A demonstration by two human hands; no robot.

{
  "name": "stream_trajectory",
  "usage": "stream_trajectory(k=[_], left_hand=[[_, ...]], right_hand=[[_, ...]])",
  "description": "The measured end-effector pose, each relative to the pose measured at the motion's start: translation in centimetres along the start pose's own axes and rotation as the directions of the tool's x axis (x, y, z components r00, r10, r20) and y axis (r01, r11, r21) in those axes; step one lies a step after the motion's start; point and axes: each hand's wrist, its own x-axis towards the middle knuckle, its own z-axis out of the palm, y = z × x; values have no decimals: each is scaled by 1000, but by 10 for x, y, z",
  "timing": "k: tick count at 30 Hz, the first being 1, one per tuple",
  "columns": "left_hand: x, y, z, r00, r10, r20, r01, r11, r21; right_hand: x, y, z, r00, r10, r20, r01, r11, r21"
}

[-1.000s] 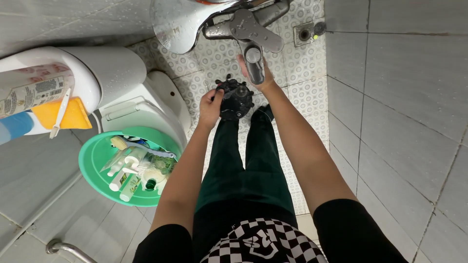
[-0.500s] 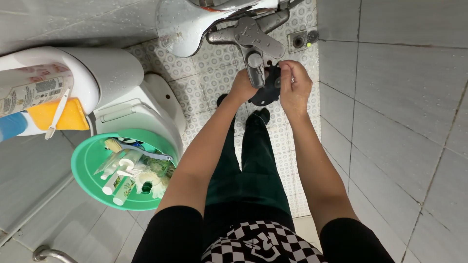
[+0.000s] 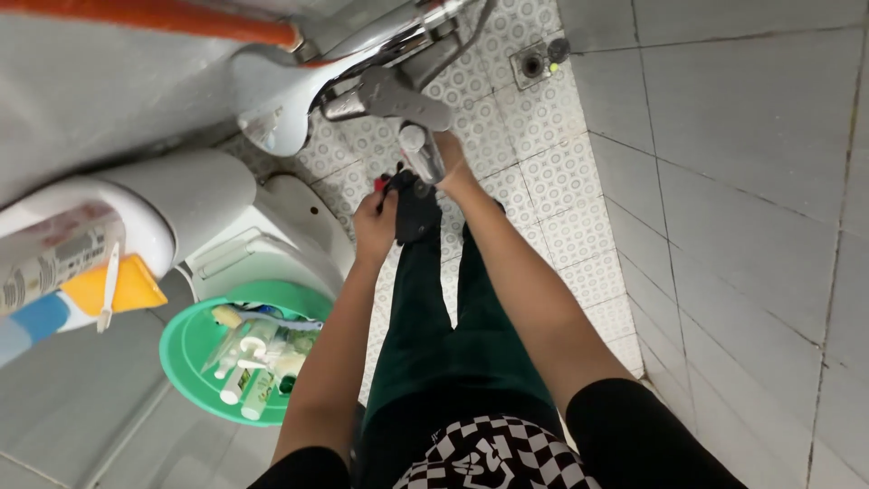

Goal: Remove, wash, and reinstall suction-cup bathroom organizers in a bathroom.

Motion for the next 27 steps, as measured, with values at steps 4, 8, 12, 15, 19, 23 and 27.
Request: stream_trajectory(k=[4, 8, 12, 15, 19, 23, 27], left_hand=[[-10, 19, -2, 997, -51, 64, 51, 999, -2], [-2, 29, 18, 985, -149, 82, 156, 984, -85], [6, 49, 27, 997, -68, 29, 71, 985, -160], [4, 39, 22, 995, -86, -46, 84, 995, -59], [2, 47, -6, 992, -76, -100, 77, 997, 2], [2, 41, -30, 981, 18, -191, -9, 999, 50], [2, 44, -44, 962, 95, -258, -76, 994, 82]], right_hand=[[-7, 2, -2, 987, 94, -128, -127, 952, -280], [-15, -14, -10, 924, 341, -173, -343, 939, 18], [-12, 6, -13, 872, 488, 15, -470, 830, 301], [3, -21, -34, 823, 544, 161, -564, 816, 127], [21, -42, -64, 823, 505, 259, -464, 862, -206], [34, -47, -89, 888, 295, 353, -141, 905, -401], [36, -58, -95, 903, 281, 324, -75, 847, -526]])
